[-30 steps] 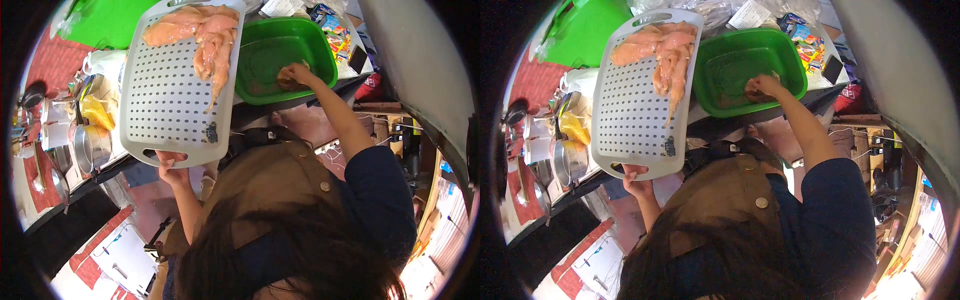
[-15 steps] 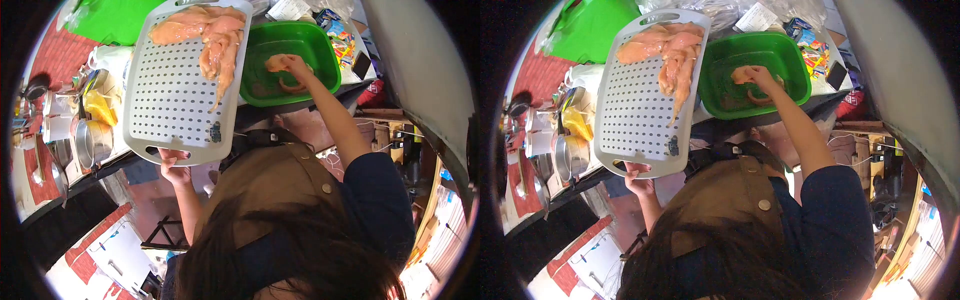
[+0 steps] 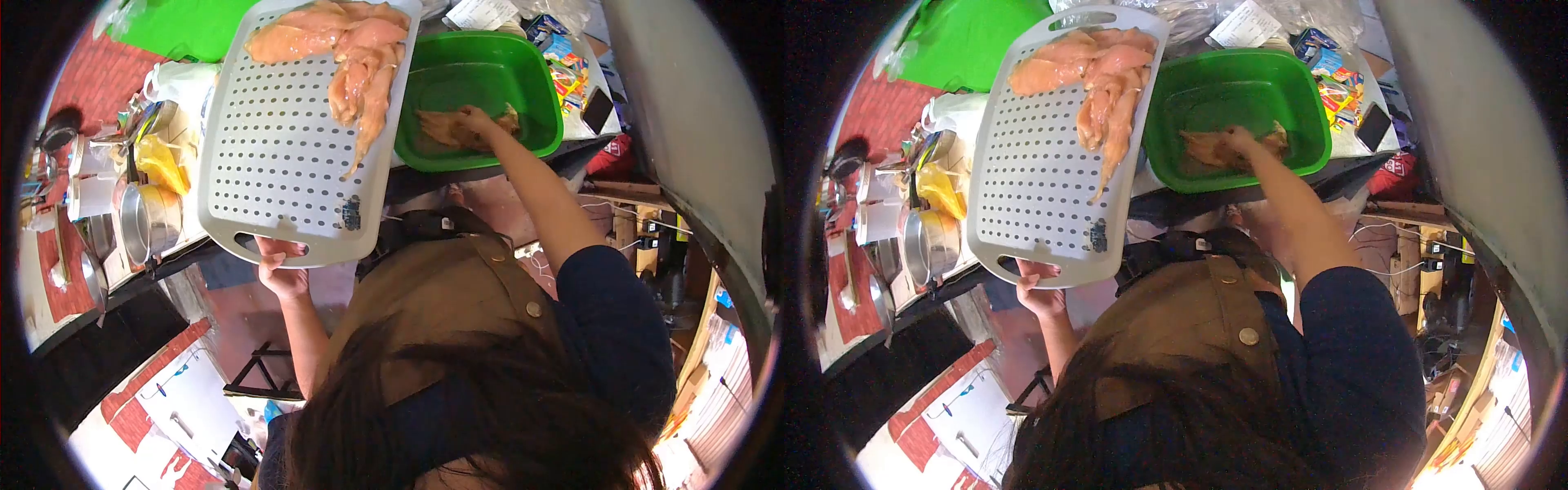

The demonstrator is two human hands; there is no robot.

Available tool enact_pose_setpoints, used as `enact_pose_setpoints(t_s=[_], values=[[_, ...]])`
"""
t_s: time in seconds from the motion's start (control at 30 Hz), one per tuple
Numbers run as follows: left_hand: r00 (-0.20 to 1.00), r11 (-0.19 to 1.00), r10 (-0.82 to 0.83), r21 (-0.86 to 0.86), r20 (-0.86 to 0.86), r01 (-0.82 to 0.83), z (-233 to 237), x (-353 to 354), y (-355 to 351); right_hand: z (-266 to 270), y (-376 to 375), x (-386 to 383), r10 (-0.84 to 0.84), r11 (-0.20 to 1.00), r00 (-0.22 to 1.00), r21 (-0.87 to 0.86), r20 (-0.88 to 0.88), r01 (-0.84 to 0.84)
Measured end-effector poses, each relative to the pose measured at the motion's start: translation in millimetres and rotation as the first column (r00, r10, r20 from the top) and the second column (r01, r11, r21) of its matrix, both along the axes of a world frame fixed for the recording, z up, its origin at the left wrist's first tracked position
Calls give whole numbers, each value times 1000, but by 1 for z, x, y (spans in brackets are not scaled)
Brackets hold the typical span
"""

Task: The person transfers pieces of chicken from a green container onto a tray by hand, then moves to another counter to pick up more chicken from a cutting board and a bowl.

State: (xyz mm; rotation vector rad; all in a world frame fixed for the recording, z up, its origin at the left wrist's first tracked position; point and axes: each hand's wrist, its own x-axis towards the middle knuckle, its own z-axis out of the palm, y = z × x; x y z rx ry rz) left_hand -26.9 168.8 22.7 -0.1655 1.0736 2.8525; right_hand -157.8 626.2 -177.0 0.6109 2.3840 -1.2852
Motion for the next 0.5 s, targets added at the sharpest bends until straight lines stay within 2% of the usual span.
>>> enact_pose_setpoints(t_s=[0.07,0.17,0.27,0.37,0.47,0.5], values=[[1000,1000,5,-3,6,-5,2,0,2,-14,-21,2,178,962,965,239,-190,-130],[1000,1000,18,4,18,-18,-3,1,-2,-31,-53,-1,498,847,848,310,-182,-431],[999,1000,27,14,21,-28,-5,1,-2,-36,-71,2,636,765,771,163,-41,-623],[1000,1000,4,15,8,-4,-7,1,-5,5,-77,-1,605,739,775,236,181,-632],[998,999,49,-11,34,-49,-2,1,1,-15,-74,-1,593,797,795,49,126,-602],[995,996,83,-24,48,-82,-1,1,3,-18,-73,-3,568,802,805,103,173,-588]])
